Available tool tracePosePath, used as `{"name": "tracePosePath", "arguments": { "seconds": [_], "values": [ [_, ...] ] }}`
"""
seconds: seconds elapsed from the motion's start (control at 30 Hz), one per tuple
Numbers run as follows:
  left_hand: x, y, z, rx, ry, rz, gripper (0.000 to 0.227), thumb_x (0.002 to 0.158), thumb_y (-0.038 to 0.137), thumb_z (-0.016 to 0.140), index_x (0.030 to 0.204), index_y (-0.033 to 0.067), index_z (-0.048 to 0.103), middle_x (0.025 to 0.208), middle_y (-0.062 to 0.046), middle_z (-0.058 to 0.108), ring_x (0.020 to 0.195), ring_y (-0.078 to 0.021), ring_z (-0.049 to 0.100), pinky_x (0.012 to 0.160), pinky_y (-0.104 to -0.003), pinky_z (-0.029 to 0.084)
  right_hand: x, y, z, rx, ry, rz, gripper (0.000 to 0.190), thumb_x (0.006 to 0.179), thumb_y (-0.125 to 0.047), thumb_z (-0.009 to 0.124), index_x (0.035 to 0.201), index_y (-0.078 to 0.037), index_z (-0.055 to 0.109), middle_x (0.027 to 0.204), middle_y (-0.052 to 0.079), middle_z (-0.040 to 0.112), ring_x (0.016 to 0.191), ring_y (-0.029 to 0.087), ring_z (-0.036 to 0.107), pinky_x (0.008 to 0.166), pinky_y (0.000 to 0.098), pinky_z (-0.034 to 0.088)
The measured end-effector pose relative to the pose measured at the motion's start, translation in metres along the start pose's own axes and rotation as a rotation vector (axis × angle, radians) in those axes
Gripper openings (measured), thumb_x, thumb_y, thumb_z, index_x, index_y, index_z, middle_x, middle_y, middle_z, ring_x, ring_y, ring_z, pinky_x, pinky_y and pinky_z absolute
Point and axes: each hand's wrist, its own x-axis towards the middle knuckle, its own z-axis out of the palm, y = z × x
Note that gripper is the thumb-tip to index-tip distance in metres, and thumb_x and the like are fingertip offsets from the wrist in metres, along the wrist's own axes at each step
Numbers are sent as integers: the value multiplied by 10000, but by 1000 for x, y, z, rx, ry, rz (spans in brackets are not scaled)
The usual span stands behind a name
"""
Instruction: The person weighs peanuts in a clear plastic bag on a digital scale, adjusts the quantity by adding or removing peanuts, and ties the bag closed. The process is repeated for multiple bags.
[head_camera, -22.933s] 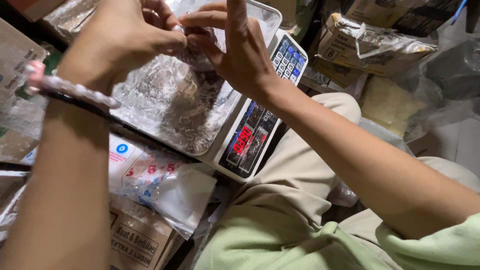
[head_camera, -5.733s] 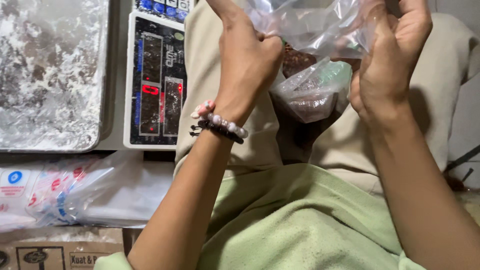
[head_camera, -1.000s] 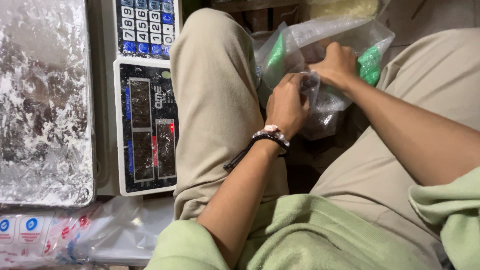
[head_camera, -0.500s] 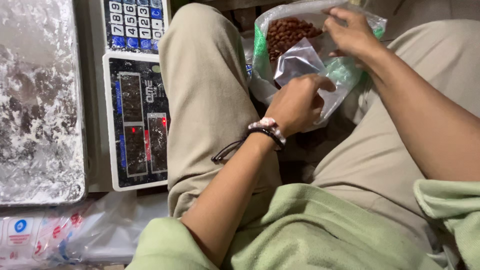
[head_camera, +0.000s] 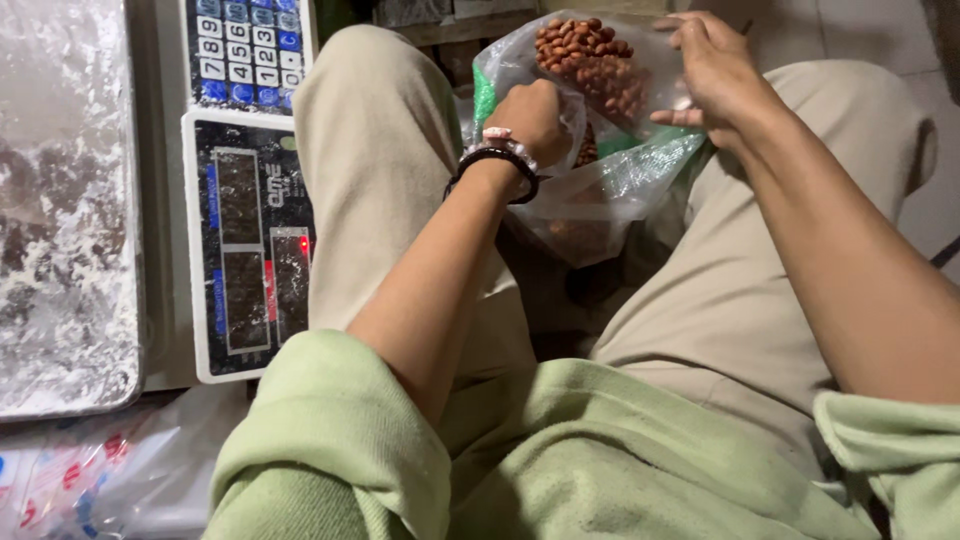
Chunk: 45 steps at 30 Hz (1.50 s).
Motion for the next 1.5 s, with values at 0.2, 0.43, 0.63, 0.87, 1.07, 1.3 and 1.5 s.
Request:
{"name": "tracePosePath", "arguments": {
  "seconds": [0.2,0.43,0.63,0.87,1.07,1.3,1.5],
  "values": [
    [14,-16,23,81,68,112,188,800,67,636,965,31,719,1085,-229,703,1026,-425,673,878,-497,554,-36,-22,-25,-58,30,-71,322,1116,-354,379,1344,-212,558,1333,-3,456,1131,190,535,745,355,662],
    [10,-13,22,-6,159,84,155,840,85,683,955,-17,700,1063,-258,702,997,-438,681,875,-493,563,-64,-33,-33,-102,2,-122,275,1099,-279,495,1320,-184,627,1297,54,569,863,137,594,658,329,634],
    [-4,-10,11,-56,145,202,268,759,76,756,989,-44,684,1124,-263,676,1054,-432,656,937,-472,542,-80,-45,-20,-214,9,-158,271,1068,-298,568,1298,-175,644,1293,86,635,968,151,662,636,309,651],
    [-22,-10,10,-177,211,276,464,717,23,764,1173,5,683,1246,-216,655,1124,-417,637,985,-450,520,-96,-69,-6,-384,64,-126,354,1023,-411,644,1294,-186,681,1158,163,719,886,233,745,637,326,597],
    [-27,-13,16,-218,247,299,460,724,13,768,1174,-4,678,1281,-215,651,1144,-415,636,992,-448,523,-107,-80,3,-530,197,-92,430,958,-529,700,1295,-262,669,1192,142,426,884,329,705,614,336,601],
    [-29,-16,22,-225,287,308,550,685,-20,772,1220,-36,649,1374,-225,607,1197,-416,618,1020,-443,517,-108,-81,10,-775,247,-277,453,958,-555,744,1268,-228,700,1139,207,481,996,448,627,809,568,555],
    [-34,-17,21,-226,252,288,661,630,-23,778,1258,-92,586,1405,-244,556,1222,-416,587,1039,-433,487,-112,-83,15,-799,267,-434,435,988,-499,805,1263,-173,721,1171,274,482,965,490,638,852,576,536]
  ]
}}
